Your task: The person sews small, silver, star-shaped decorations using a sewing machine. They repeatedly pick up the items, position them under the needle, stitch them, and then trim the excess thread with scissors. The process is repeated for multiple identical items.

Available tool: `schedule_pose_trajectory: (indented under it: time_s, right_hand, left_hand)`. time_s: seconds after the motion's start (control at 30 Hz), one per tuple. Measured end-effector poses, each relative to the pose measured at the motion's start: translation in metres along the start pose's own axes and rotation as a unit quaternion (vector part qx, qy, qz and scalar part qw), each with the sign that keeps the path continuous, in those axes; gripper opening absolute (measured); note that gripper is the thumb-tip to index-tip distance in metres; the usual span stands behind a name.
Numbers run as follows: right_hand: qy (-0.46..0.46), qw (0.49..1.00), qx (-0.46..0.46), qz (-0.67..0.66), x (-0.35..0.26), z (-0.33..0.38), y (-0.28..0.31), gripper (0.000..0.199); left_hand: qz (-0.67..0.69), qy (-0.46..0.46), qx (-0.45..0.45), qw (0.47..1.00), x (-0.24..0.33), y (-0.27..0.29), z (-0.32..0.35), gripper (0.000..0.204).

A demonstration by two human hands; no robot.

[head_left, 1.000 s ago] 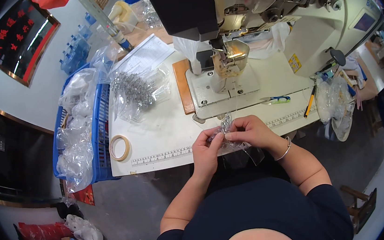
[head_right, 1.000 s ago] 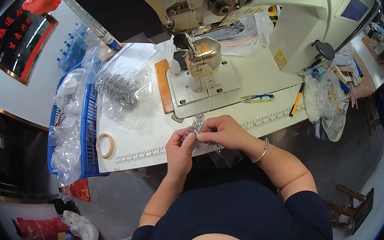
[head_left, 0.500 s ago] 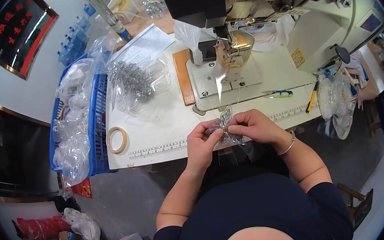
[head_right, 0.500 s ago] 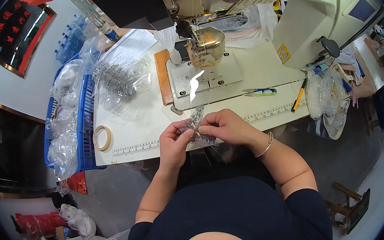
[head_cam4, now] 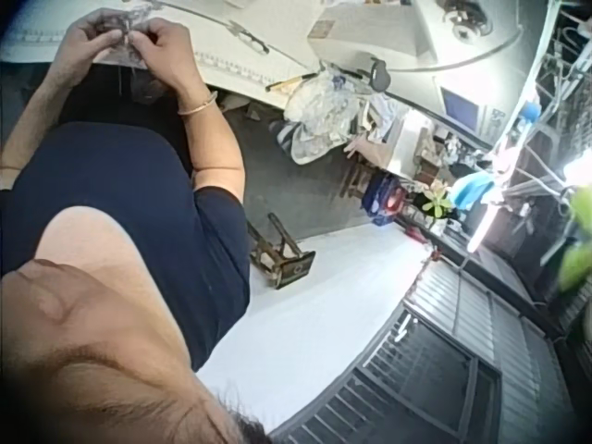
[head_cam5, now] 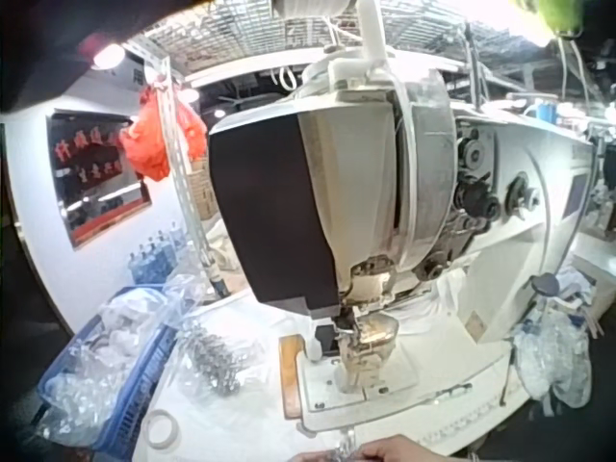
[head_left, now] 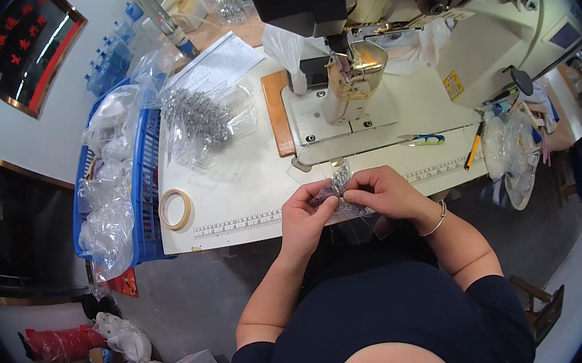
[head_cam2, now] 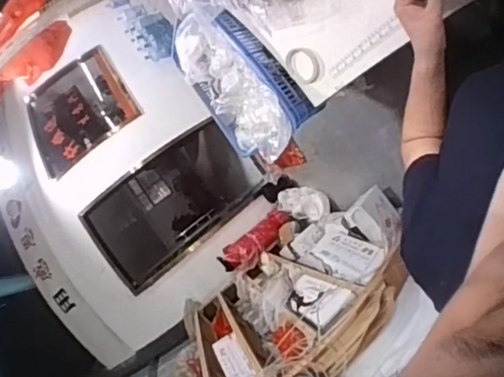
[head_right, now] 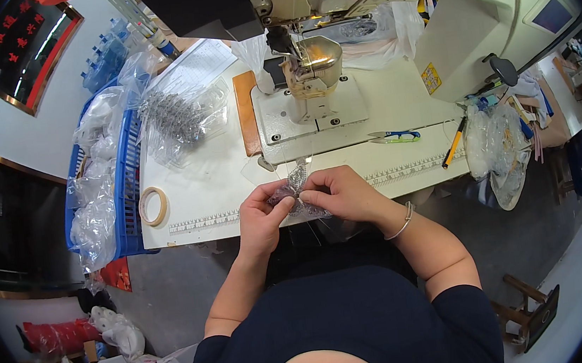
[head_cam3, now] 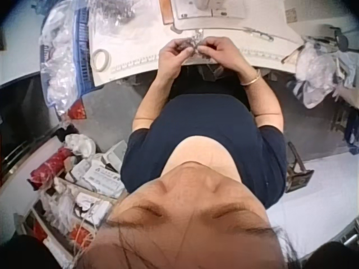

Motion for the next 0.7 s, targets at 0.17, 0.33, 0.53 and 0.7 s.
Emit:
schedule_pose_trajectory:
  time_s: [0.17,0.33,0.53,0.7]
  right_hand:
    - [-0.013,1.000,0.004,-0.013,0.002,-0.001,0.001,0.010]
    - [0.009,0.999,0.045,0.018,-0.007,-0.002,0.007,0.010]
    - [0.014,0.998,0.055,0.004,-0.013,0.000,0.012,0.019]
    - [0.021,0.997,0.079,-0.014,-0.011,-0.003,0.022,0.016]
  left_hand:
    - [0.001,-0.011,-0.012,1.000,0.001,0.000,0.000,0.031]
    - [0.046,-0.012,-0.004,0.999,0.000,-0.002,-0.003,0.028]
    - [0.032,0.002,-0.011,0.999,-0.013,0.003,-0.010,0.027]
    - [0.023,0.010,-0.033,0.999,-0.014,-0.002,-0.010,0.029]
Point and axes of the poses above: each hand's wrist, its own z-axis away from the middle knuckle, its own y-axis out of the back of the hand, x = y × z, the point moved 9 cm from there along -z, towards the middle knuckle, and after that the axes turned 5 degrees about z, right-handed, at the moved point
